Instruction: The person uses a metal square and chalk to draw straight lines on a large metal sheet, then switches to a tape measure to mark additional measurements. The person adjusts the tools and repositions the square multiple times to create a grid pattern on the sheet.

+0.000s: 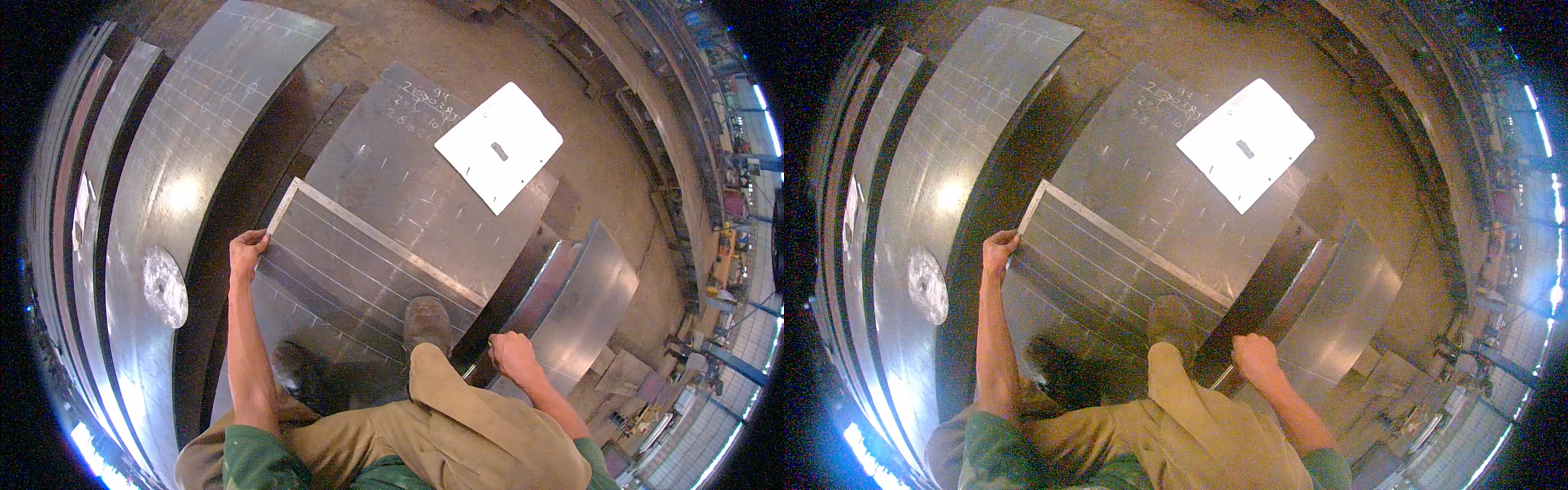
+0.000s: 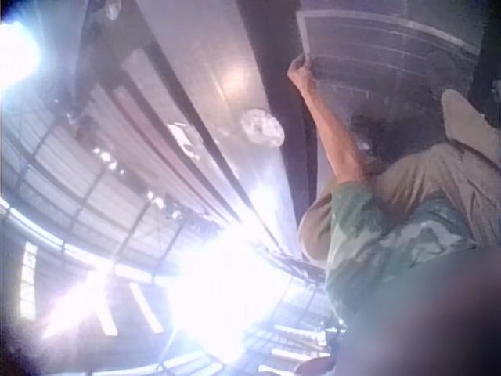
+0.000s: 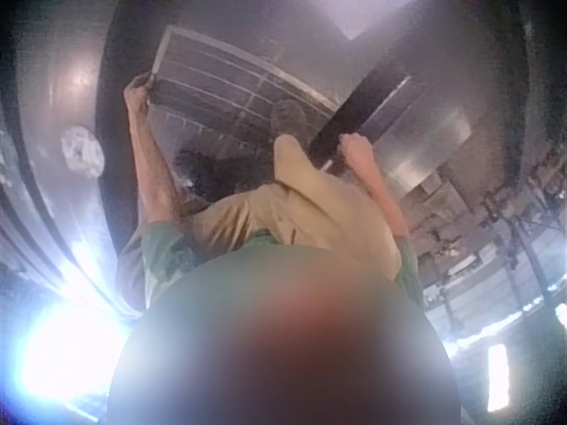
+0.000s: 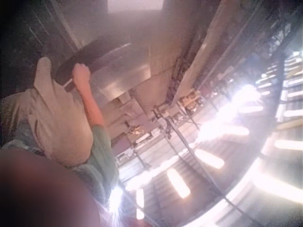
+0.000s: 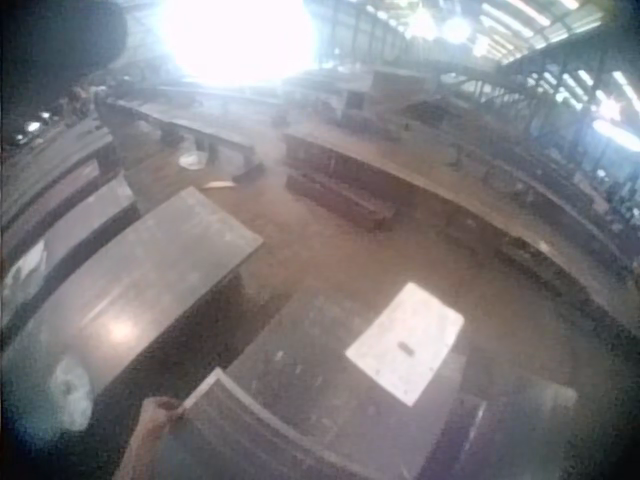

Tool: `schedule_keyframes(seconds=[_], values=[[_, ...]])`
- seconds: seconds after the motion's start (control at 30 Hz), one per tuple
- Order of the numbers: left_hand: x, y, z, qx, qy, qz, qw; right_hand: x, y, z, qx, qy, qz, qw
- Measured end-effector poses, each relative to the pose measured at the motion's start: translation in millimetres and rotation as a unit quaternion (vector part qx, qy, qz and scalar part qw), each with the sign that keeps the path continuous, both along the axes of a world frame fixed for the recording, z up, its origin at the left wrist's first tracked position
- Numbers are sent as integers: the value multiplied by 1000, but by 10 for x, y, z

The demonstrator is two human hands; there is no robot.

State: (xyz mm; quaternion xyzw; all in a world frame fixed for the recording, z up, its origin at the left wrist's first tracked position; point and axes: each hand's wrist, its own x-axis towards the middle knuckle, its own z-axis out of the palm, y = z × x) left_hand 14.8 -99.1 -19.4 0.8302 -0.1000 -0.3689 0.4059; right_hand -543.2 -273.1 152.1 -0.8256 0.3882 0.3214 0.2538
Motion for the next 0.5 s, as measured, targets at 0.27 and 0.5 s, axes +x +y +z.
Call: schedule_keyframes(seconds=[0.27,0.5], values=[[-18,-54,17,-31,15,-15,999,32,12,-84,40,34,1,999],[-24,-73,56,0,-28,-36,999,20,76,-79,39,22,-5,999]])
